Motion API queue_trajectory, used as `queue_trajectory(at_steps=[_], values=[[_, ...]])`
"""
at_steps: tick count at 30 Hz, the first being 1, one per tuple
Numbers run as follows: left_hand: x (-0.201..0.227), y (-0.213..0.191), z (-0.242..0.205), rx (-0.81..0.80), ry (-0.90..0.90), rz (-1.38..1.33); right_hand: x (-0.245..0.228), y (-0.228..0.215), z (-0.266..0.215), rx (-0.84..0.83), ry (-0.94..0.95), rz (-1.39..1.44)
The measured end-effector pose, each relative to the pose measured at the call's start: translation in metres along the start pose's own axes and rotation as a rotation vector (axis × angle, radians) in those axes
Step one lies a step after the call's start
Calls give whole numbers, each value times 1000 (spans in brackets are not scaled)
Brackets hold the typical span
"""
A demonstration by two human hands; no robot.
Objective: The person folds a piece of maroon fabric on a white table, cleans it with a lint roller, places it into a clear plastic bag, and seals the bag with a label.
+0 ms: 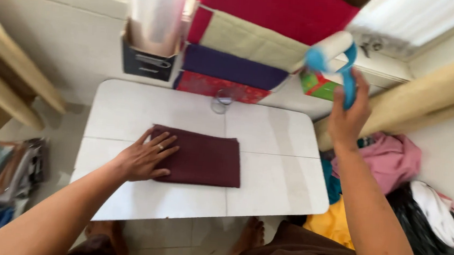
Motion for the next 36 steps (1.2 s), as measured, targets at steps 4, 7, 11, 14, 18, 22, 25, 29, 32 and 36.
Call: queue_trajectory(at_steps=[4,7,11,14,18,22,25,29,32,36], values=[[-2,-1,4,-141,-73,57,74,-32,8,-107,652,-41],[-3,-11,2,-202,-103,92,110,-20,4,-228,733,-103],[-12,-1,5,-238,-140,79,168,14,0,-367,743,-235],[-23,33,11,-225,-148,51,173,22,4,-368,625,-401],[-29,52,16,205,-9,69,132,4,18,-254,552,-342],[-31,41,21,119,28,-29,139,-8,21,-284,568,-355],[-29,15,21,127,22,-125,152,7,14,-420,598,-479],[-30,2,34,257,17,-96,132,14,14,-499,633,-584],[-31,-4,50,153,-17,-195,95,7,24,-444,481,-779],[-20,-36,51,17,-71,-205,-26,24,33,-384,42,-769]])
Point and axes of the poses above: each hand's wrist, its own z-axis towards the middle knuckle, its own y-axis out of the palm, x = y × z, the point moved 6 cm from there along z, towards the middle knuckle, and after that the axes turned 8 degrees about -x, right-handed, at the moved point
